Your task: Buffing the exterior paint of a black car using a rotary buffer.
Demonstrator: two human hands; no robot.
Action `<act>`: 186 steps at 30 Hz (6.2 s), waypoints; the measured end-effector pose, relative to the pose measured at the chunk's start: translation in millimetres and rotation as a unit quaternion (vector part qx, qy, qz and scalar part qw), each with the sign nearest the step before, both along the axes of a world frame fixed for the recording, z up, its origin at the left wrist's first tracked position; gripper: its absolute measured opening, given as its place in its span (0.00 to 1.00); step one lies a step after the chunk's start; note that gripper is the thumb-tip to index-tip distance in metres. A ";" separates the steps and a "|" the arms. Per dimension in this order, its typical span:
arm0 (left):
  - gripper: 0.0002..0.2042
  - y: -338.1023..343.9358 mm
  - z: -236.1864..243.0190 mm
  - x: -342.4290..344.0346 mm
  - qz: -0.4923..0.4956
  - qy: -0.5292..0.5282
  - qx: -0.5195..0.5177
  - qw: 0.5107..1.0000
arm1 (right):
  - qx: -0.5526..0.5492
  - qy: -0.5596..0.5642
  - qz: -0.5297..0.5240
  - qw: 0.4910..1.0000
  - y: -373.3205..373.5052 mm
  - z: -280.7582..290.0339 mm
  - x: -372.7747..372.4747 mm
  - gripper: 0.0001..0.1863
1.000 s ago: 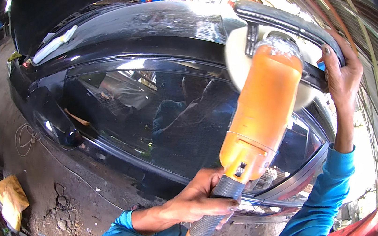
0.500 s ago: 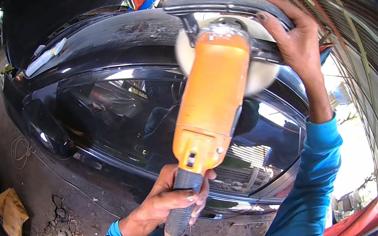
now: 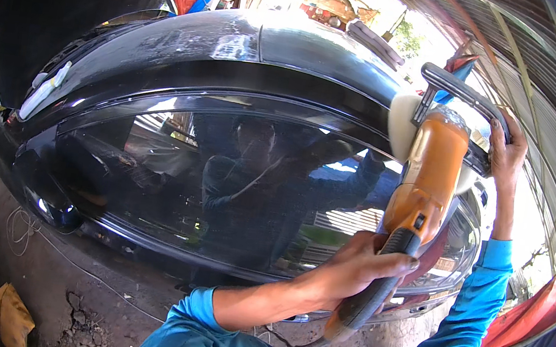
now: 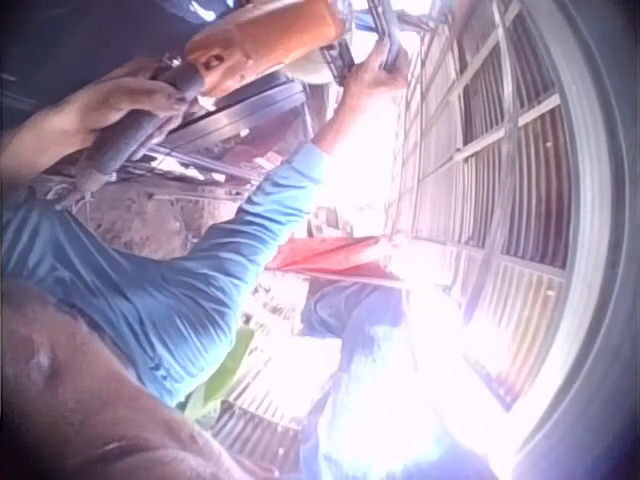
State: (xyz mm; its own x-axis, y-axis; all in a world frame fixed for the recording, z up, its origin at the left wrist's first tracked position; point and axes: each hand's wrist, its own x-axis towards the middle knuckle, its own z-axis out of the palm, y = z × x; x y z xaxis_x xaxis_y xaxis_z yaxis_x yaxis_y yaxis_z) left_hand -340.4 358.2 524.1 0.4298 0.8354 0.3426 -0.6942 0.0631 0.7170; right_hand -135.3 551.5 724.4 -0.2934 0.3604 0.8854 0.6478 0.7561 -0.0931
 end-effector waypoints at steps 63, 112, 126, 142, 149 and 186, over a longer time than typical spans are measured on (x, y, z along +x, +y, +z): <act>0.16 -32.1 -16.5 -8.5 0.048 -0.051 -0.040 0.997 | 0.021 -0.057 0.012 0.998 -27.7 1.3 -49.6 0.23; 0.23 -243.7 1.2 -142.4 0.547 0.173 -0.173 0.800 | -0.049 0.238 0.531 0.812 -128.1 -128.4 -337.3 0.16; 0.19 -211.4 18.3 -97.3 0.517 0.262 -0.224 0.784 | -0.023 0.321 0.467 0.823 -104.8 -135.4 -247.8 0.19; 0.21 -179.8 46.8 -63.2 0.485 0.402 -0.211 0.747 | -0.027 0.364 0.406 0.837 -95.5 -142.9 -157.7 0.20; 0.20 -145.9 70.3 -36.2 0.416 0.443 -0.195 0.770 | 0.051 0.409 0.325 0.851 -73.6 -147.8 -105.4 0.24; 0.26 -104.3 111.8 -74.7 0.239 0.515 -0.201 0.799 | 0.080 0.392 0.289 0.870 -54.4 -138.4 -56.7 0.27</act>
